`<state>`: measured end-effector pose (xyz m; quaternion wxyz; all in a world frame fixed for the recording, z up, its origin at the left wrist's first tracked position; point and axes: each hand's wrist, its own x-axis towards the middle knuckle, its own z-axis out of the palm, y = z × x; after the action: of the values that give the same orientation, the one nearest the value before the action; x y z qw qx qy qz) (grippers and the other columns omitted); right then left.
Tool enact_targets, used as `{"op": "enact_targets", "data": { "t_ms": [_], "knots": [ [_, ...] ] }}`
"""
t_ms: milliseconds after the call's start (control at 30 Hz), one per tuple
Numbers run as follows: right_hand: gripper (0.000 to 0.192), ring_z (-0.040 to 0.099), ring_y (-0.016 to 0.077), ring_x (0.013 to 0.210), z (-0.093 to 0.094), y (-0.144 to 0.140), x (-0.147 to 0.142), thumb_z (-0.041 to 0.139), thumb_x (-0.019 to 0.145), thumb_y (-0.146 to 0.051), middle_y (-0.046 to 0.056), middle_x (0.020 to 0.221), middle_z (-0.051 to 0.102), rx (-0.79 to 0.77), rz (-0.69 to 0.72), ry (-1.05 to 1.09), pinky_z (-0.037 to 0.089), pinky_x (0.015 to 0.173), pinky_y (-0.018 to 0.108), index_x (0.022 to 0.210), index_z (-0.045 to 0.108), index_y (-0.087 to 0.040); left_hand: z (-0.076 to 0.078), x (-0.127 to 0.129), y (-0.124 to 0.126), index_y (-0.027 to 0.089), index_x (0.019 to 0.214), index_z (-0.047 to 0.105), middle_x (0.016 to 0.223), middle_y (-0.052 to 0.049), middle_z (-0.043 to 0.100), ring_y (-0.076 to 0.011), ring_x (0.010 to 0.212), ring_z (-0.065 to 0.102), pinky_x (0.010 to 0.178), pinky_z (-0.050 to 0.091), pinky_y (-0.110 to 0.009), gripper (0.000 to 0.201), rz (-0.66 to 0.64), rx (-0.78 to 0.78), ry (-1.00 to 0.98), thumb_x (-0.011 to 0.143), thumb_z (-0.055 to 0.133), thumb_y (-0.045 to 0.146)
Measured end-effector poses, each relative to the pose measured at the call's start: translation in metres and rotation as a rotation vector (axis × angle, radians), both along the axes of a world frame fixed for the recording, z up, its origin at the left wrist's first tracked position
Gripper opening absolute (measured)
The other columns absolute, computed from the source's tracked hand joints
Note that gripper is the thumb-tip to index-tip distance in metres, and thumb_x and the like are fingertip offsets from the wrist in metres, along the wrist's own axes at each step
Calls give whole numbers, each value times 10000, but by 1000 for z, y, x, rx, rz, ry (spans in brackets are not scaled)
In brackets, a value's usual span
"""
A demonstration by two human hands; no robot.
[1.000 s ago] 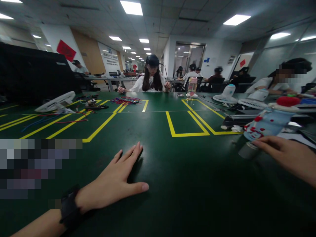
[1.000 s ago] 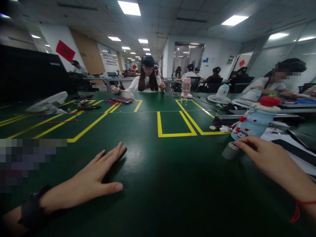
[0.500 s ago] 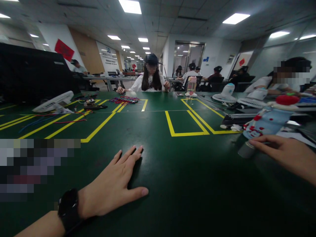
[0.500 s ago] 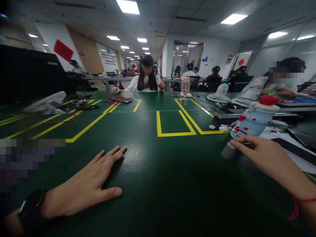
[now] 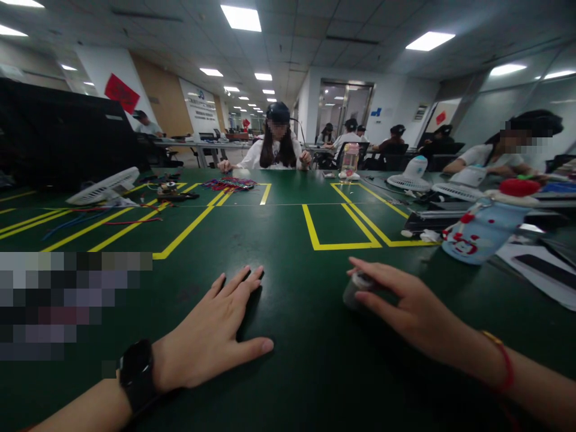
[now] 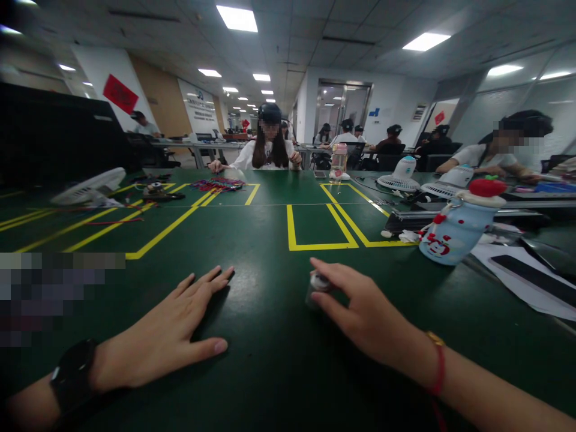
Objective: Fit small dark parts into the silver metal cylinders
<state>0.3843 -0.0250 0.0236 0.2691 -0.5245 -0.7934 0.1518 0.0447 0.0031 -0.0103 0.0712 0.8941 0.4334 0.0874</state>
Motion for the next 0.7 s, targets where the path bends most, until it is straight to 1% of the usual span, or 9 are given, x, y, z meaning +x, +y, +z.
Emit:
{"op": "enact_targets", "data": {
  "t_ms": [100, 167, 233, 333, 367, 433, 500, 600, 700],
  "knots": [
    [522, 510, 164, 1154, -4, 0, -48, 507, 860, -336, 41, 1288, 528, -51, 203, 95, 404, 1023, 371, 1368, 403, -278, 1, -1, 0, 208, 1456, 232, 1540, -90, 193, -333, 1394, 186, 1111, 145, -566, 848, 10, -10, 26, 784, 499, 651],
    [538, 505, 159, 1155, -10, 1, -63, 511, 855, -305, 46, 1291, 518, -57, 225, 151, 398, 1026, 370, 1377, 383, -275, 2, 0, 0, 224, 1445, 260, 1542, -85, 194, -336, 1395, 182, 1104, 148, -582, 814, 23, -33, 24, 789, 503, 641],
    [618, 525, 167, 1125, -19, 2, -66, 554, 827, -307, 61, 1263, 532, -81, 185, 217, 410, 1009, 385, 1400, 324, -266, 6, 8, -1, 267, 1410, 328, 1528, -69, 256, -338, 1385, 218, 1084, 166, -613, 693, 65, -64, -24, 827, 482, 608],
    [736, 577, 172, 1037, -29, 5, -64, 652, 751, -320, 73, 1150, 591, -148, 129, 344, 451, 950, 381, 1376, 274, -223, 18, 35, -5, 333, 1324, 439, 1444, -35, 429, -297, 1322, 363, 1074, 203, -611, 458, 104, -74, -195, 903, 429, 513],
    [724, 587, 171, 1018, -32, 6, -63, 668, 737, -316, 71, 1119, 604, -169, 127, 373, 460, 933, 374, 1344, 287, -213, 23, 47, -6, 340, 1288, 479, 1408, -27, 473, -283, 1286, 410, 1077, 218, -591, 414, 72, -54, -259, 903, 450, 490],
    [655, 596, 171, 1003, -33, 7, -62, 674, 733, -309, 67, 1092, 614, -195, 135, 400, 469, 910, 365, 1275, 320, -210, 34, 70, -6, 329, 1179, 584, 1325, -22, 542, -275, 1215, 474, 1041, 314, -545, 316, 6, -33, -363, 892, 502, 434],
    [606, 594, 173, 1014, -32, 8, -62, 672, 738, -307, 63, 1102, 612, -209, 141, 409, 470, 906, 364, 1238, 341, -216, 44, 88, -5, 284, 1004, 677, 1197, -27, 611, -254, 1108, 546, 966, 416, -468, 203, 4, -13, -473, 884, 536, 366],
    [540, 586, 159, 1026, -28, 7, -63, 664, 746, -282, 51, 1122, 600, -215, 153, 432, 472, 902, 336, 1205, 387, -220, 52, 95, -2, 244, 876, 697, 1024, -22, 642, -202, 967, 593, 863, 480, -356, 172, 26, -10, -602, 890, 538, 307],
    [460, 584, 142, 986, -26, 5, -63, 655, 741, -249, 31, 1097, 600, -156, 141, 382, 474, 875, 310, 1154, 455, -221, 48, 83, -1, 250, 889, 692, 965, -15, 627, -190, 921, 589, 818, 484, -331, 179, 66, -19, -621, 896, 532, 328]
  ]
}}
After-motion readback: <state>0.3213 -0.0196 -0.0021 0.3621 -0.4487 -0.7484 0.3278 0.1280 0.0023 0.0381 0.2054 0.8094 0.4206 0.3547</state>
